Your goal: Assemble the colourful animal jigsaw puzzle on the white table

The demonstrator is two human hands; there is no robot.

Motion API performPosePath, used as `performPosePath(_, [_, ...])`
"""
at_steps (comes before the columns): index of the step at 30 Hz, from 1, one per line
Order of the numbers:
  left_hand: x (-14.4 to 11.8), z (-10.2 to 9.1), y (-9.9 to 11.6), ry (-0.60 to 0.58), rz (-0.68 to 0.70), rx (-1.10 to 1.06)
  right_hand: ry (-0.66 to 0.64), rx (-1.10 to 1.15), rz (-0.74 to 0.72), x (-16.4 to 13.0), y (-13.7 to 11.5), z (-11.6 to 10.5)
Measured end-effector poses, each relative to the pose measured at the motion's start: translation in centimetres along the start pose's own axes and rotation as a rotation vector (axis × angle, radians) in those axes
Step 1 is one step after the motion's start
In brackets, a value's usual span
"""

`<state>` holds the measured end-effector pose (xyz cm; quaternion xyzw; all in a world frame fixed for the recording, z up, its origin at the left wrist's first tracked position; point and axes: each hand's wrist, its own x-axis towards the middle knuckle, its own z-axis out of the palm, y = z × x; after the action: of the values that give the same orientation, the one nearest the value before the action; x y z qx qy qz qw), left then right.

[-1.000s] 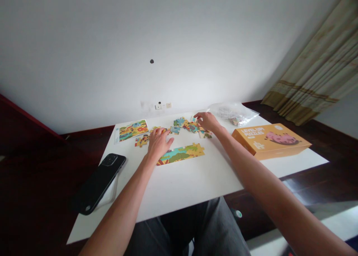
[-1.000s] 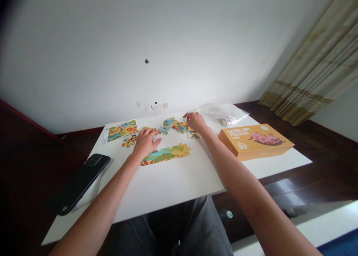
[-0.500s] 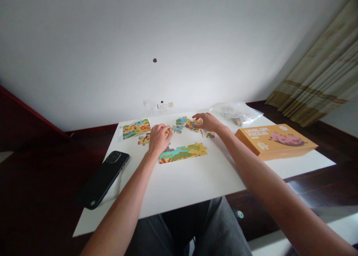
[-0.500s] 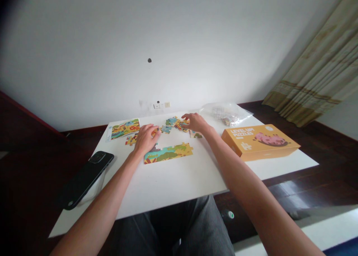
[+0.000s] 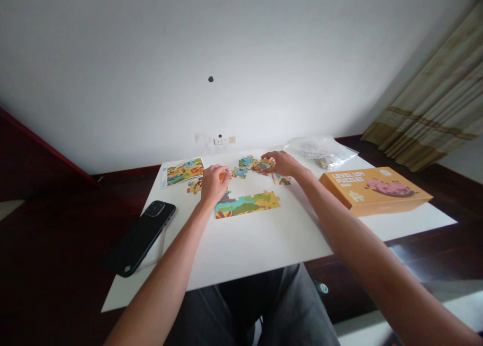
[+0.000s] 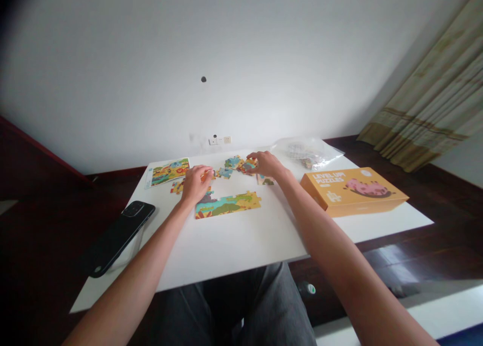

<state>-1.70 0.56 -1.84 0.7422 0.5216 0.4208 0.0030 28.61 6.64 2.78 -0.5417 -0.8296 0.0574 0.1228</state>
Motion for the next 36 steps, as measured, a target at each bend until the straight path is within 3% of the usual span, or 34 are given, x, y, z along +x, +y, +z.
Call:
performPosePath(7, [0.4,-0.4,0.2,0.024,-0.074,-0.04,0.211,0.243,-0.198,-0.1,-2.4,-0.1])
performPosePath(13, [0.6,-0.6,0.2,0.077,-0.21,-0.146,-0.094,0.391,-0.514,-1.1,-7.7,1.5])
performPosePath(16, [0.6,-0.6,0.4,0.09,-0.235,-0.186,-0.131,0.375,-0.612,-1.5,-9.3,2.1])
performPosePath(36, [0.5,-0.3,1.7,0.023,-0.191,-0.237,-0.134,0.355,-0.66,-1.1,-9.2,3.4])
